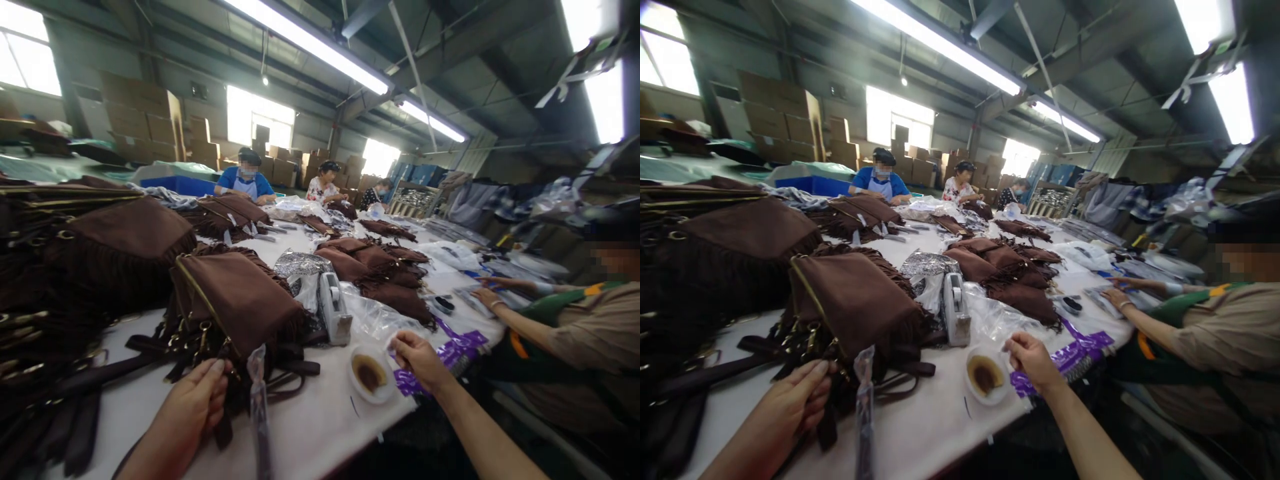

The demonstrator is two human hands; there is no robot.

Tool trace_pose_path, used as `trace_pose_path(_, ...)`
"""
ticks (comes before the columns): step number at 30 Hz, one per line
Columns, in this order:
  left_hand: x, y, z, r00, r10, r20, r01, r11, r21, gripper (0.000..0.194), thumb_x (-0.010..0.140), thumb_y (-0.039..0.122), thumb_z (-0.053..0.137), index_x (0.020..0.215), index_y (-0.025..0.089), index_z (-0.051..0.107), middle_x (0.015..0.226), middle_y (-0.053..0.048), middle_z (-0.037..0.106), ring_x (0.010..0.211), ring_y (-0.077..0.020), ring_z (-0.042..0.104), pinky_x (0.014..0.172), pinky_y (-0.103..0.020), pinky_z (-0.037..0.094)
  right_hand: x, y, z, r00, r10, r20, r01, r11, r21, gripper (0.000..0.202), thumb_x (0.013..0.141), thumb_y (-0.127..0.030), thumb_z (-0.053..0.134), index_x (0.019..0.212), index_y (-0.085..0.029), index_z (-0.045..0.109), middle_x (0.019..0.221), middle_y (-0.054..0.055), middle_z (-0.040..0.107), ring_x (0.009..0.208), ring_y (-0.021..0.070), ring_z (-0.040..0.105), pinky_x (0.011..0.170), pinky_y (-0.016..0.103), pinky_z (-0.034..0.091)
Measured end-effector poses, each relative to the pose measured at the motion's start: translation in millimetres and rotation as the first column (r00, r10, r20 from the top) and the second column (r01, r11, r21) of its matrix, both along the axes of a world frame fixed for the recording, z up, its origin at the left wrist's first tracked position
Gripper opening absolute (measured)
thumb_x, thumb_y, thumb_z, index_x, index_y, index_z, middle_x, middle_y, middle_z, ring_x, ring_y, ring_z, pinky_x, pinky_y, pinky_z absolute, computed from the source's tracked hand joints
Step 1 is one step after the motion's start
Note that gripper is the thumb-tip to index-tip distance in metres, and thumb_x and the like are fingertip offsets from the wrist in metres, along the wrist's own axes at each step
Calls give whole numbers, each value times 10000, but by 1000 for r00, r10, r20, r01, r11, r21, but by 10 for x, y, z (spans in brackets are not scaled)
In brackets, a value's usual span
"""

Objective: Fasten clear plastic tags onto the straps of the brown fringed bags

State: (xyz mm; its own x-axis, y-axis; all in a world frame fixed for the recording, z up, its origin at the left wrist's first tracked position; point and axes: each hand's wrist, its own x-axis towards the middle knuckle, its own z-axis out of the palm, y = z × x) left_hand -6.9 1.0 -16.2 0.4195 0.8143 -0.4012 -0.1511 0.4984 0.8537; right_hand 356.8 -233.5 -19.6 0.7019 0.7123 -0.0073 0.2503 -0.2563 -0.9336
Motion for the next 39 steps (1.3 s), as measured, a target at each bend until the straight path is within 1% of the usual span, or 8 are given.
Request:
trace_pose_path(4,10,-43,67,987,-156,50,156,988,-11,394,702,515,687,806,174,518,550,114,304,391,-11,185,371,-132,107,-721,472,125,930,239,-280,-191,963,190,288,760,-434,717,738,-186,573,477,-79,463,363,56,352,379,196,218)
trace_pose_path(11,-67,-107,98,934,-290,208,293,956,19,518,754,654,603,883,159,524,680,42,506,383,1,147,356,-182,56,-2005,1313,188,748,551,-370,-437,828,350,410,709,-396,787,1057,-210,676,677,-35,575,421,46,437,405,189,284)
trace_pose_path(14,-164,-90,91,897,-285,338,301,954,8,535,743,665,616,852,149,524,605,83,402,401,-4,105,367,-186,42,-2280,1433,143,736,568,-369,-458,819,346,496,705,-415,786,1146,-229,658,680,-39,556,437,52,443,416,192,303)
trace_pose_path(21,-173,-88,58,966,-184,181,180,983,43,449,631,445,802,854,166,531,551,92,436,387,-21,285,383,-180,144,-2268,1382,126,788,559,-259,-527,829,185,473,749,-524,708,1083,-189,702,637,-17,567,552,115,500,531,243,433)
trace_pose_path(24,-114,-102,38,968,-201,153,196,979,49,467,620,456,804,871,158,548,603,64,500,419,-36,362,410,-188,200,-2214,1465,242,800,583,-142,-576,812,96,450,797,-563,628,952,-157,748,639,12,608,620,149,540,595,263,457)
trace_pose_path(29,-138,-105,1,975,-189,113,175,976,129,427,726,566,678,805,186,500,499,108,378,385,-42,278,394,-192,188,-2260,1656,319,854,521,-16,-520,854,18,414,731,-539,681,747,-131,752,683,46,677,663,180,576,636,278,453)
trace_pose_path(32,-228,-77,9,990,-141,22,135,974,184,402,784,579,582,798,186,501,566,55,508,424,-67,402,416,-194,288,-2299,1633,293,876,482,-32,-482,876,-1,399,679,-531,711,693,-134,735,639,37,662,630,174,561,606,276,432)
trace_pose_path(39,-393,123,186,942,-336,-28,335,926,171,345,680,435,735,773,122,624,676,-14,601,548,-87,503,518,-216,345,-2313,1370,194,878,474,-74,-479,875,-75,397,684,-537,698,670,-142,735,601,13,623,595,155,522,568,263,390)
